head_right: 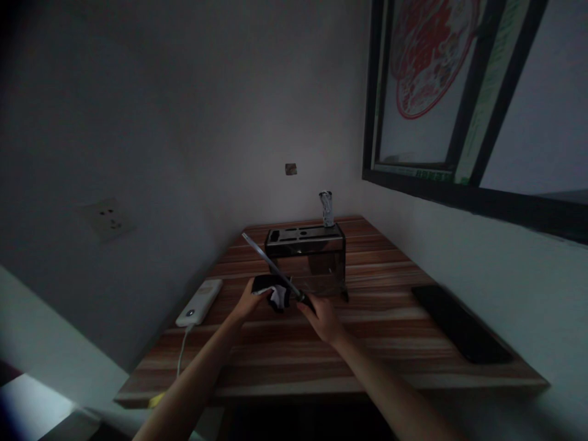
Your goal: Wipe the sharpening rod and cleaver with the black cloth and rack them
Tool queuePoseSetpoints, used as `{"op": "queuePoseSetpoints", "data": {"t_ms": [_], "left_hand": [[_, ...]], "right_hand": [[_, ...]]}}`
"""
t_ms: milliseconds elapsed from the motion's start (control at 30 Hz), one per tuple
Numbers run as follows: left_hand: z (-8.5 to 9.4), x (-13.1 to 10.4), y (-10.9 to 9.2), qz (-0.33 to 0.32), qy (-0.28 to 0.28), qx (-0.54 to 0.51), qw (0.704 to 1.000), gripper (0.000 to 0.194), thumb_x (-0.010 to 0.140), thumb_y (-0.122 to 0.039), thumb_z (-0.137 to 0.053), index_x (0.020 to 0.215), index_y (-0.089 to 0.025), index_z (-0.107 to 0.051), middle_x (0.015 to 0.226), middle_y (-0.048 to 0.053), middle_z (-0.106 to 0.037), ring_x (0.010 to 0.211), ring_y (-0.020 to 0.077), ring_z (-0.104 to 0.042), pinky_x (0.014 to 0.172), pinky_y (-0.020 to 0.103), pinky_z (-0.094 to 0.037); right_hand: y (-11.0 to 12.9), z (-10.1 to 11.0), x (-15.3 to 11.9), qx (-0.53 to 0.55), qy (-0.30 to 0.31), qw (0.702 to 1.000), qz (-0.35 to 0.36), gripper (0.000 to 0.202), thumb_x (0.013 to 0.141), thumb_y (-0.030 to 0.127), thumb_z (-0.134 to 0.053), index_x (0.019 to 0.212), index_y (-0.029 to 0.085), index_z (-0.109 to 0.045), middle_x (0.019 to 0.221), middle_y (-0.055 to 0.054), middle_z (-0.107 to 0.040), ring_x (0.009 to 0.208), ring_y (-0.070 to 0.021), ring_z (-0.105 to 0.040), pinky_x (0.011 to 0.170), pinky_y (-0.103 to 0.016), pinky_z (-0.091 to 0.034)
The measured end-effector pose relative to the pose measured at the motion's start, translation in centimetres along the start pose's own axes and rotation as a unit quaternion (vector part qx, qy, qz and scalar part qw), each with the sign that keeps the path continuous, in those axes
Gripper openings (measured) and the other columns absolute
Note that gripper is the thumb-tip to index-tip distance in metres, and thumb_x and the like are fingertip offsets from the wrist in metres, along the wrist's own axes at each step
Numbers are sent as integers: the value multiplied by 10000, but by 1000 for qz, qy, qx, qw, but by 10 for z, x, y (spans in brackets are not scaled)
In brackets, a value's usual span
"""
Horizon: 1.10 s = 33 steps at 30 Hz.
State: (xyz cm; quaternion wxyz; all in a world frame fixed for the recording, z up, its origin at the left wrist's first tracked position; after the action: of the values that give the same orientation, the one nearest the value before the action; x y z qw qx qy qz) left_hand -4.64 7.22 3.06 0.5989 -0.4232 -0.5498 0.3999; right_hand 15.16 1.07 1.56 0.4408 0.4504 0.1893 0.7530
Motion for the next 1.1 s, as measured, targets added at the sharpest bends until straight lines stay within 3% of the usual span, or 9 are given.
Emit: {"op": "queuePoseSetpoints", "data": {"t_ms": [333, 533, 800, 900, 1100], "left_hand": [[-13, -2, -14, 8, 66, 48, 997, 336, 490, -248, -749, 792, -130, -663, 783, 44, -695, 776, 204, -619, 736, 293, -478], [-20, -1, -11, 14, 87, 47, 995, 340, 540, -280, -718, 823, -109, -642, 774, 45, -684, 709, 172, -608, 682, 269, -482], [-34, -12, -14, -6, 170, 55, 984, 280, 555, -189, -677, 818, -94, -663, 741, 28, -671, 660, 149, -582, 628, 236, -466], [-38, -15, -11, -23, 168, 67, 983, 238, 589, -169, -635, 812, -89, -659, 731, 21, -663, 656, 143, -574, 614, 223, -457], [-43, -19, -6, -44, 148, 86, 984, 259, 629, -156, -584, 874, -95, -641, 804, 36, -665, 740, 168, -587, 657, 241, -472]], "right_hand": [[-4, -8, 1, -1, 26, 999, 35, 273, 850, 371, -458, 958, 169, -608, 892, -97, -669, 847, -231, -597, 762, -314, -423], [-4, -9, 2, 13, 35, 999, 24, 256, 856, 368, -451, 918, 177, -610, 867, -78, -670, 806, -218, -608, 728, -298, -431], [-9, -10, 1, -11, 31, 999, 36, 212, 843, 324, -476, 914, 173, -607, 869, -87, -674, 810, -226, -614, 709, -295, -432], [-11, -10, 1, -20, 32, 999, 33, 227, 835, 327, -492, 964, 173, -597, 919, -98, -669, 854, -235, -610, 736, -306, -432], [-16, -12, 2, -23, 44, 999, 10, 187, 805, 328, -543, 882, 174, -616, 846, -81, -681, 779, -231, -624, 682, -299, -444]]}}
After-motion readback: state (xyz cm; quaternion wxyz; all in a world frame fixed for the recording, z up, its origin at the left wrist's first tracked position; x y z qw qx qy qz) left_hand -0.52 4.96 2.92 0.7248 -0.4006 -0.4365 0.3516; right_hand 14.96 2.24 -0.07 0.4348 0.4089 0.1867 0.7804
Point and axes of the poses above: each hand's wrist, its own x-axis towards the middle knuckle, its own z-axis out of the back of the hand, y = z × x, the point moved 3 cm from there along x, towards the middle knuckle
